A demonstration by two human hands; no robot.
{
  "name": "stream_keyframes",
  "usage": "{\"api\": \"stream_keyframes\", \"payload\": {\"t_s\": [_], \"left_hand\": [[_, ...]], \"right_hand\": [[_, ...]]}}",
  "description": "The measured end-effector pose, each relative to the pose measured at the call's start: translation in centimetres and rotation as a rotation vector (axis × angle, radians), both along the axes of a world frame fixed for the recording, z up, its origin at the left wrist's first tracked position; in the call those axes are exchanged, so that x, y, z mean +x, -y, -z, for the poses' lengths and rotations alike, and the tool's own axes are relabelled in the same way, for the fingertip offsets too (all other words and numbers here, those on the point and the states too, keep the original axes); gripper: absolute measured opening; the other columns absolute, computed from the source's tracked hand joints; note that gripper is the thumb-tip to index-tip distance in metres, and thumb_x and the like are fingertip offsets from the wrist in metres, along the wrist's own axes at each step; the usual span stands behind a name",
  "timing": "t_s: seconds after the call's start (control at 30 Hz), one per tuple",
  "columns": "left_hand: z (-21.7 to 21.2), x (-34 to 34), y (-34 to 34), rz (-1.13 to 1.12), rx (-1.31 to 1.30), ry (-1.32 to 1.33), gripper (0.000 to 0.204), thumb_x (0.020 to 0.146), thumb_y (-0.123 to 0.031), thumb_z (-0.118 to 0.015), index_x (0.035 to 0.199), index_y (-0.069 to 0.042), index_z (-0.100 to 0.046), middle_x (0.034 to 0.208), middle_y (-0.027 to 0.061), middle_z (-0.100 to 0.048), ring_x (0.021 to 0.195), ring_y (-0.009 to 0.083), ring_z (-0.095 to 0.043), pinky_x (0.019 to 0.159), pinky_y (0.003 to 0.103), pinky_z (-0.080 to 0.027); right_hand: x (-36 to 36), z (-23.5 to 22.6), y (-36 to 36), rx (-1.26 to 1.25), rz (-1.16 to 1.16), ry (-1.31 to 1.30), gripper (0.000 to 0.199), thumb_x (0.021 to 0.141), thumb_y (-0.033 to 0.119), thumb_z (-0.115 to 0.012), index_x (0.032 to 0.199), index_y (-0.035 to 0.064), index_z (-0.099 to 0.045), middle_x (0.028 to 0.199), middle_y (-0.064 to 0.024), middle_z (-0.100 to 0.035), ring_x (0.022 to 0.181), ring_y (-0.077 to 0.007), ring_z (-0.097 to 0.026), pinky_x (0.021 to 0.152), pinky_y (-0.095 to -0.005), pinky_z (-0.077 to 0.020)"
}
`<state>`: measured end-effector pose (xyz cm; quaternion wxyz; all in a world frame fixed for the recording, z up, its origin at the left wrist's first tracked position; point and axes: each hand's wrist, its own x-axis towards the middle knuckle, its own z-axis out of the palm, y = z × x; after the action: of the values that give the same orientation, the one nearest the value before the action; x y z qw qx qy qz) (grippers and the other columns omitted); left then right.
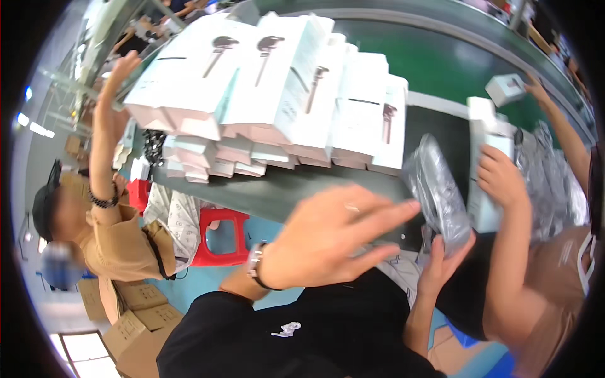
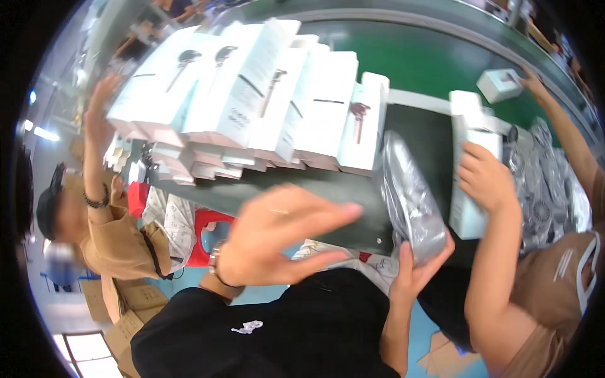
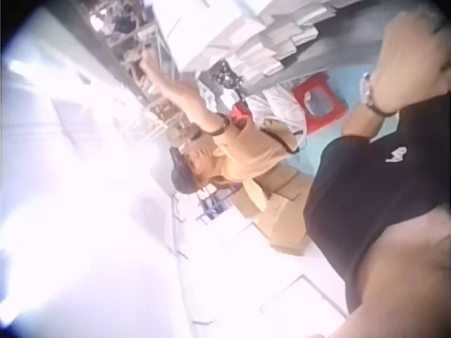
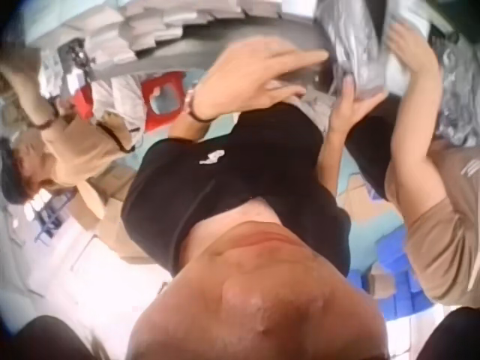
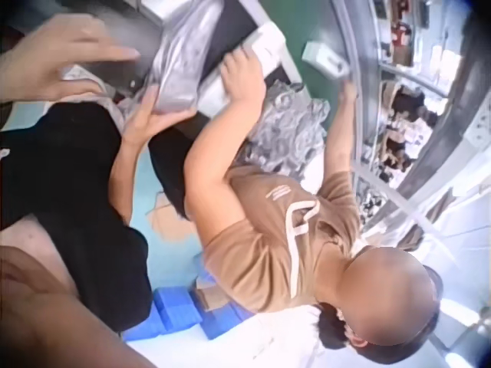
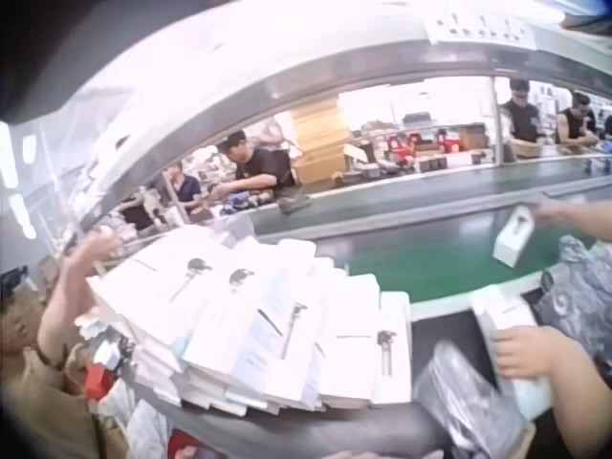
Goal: Putting hairdryers into individual packaging boxes on a production line.
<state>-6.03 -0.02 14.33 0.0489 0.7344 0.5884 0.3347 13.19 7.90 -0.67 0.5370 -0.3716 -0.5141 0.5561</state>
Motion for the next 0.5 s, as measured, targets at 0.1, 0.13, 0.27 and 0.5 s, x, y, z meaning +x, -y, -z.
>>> {"api": "stream_keyframes", "payload": {"t_s": [0.1, 0.13, 0.27, 0.5], "left_hand": [[-4.7, -2.4, 0.8, -0.424, 0.318, -0.294, 0.05, 0.065, -0.013, -0.081, 0.11, -0.004, -0.063, 0.106, 0.0114, -0.064, 0.09, 0.0294, -0.06, 0.081, 0.036, -0.047], [-5.9, -3.2, -0.1, -0.569, 0.375, -0.428, 0.049, 0.066, -0.017, -0.081, 0.109, -0.003, -0.063, 0.108, 0.0115, -0.064, 0.092, 0.0308, -0.06, 0.084, 0.038, -0.046], [-5.9, -7.8, -4.4, -0.661, 0.15, -0.831, 0.052, 0.072, -0.031, -0.075, 0.116, -0.007, -0.06, 0.111, 0.0133, -0.063, 0.102, 0.0331, -0.058, 0.098, 0.047, -0.036], [-5.6, -8.0, -5.9, -0.418, -0.002, -0.774, 0.056, 0.073, -0.033, -0.073, 0.124, -0.017, -0.056, 0.129, 0.0165, -0.055, 0.116, 0.0351, -0.053, 0.104, 0.048, -0.034]], "right_hand": [[1.4, 0.7, 1.8, 0.068, -0.007, 0.256, 0.066, 0.082, 0.01, -0.066, 0.136, 0.0003, -0.029, 0.131, -0.0162, -0.038, 0.125, -0.026, -0.036, 0.107, -0.0385, -0.0243], [1.5, 1.4, 2.2, 0.093, 0.003, 0.306, 0.065, 0.082, 0.008, -0.066, 0.137, 0.001, -0.03, 0.132, -0.0168, -0.039, 0.126, -0.0264, -0.035, 0.108, -0.0387, -0.0223], [1.2, 1.3, 2.0, 0.109, 0.113, 0.354, 0.07, 0.077, 0.0, -0.07, 0.137, 0.0021, -0.033, 0.132, -0.0158, -0.04, 0.126, -0.0257, -0.038, 0.107, -0.0377, -0.0256], [0.5, 2.4, -1.0, 0.356, 0.128, 0.518, 0.066, 0.07, 0.0, -0.077, 0.128, 0.002, -0.047, 0.12, -0.0123, -0.049, 0.114, -0.0244, -0.049, 0.096, -0.0336, -0.0393]]}}
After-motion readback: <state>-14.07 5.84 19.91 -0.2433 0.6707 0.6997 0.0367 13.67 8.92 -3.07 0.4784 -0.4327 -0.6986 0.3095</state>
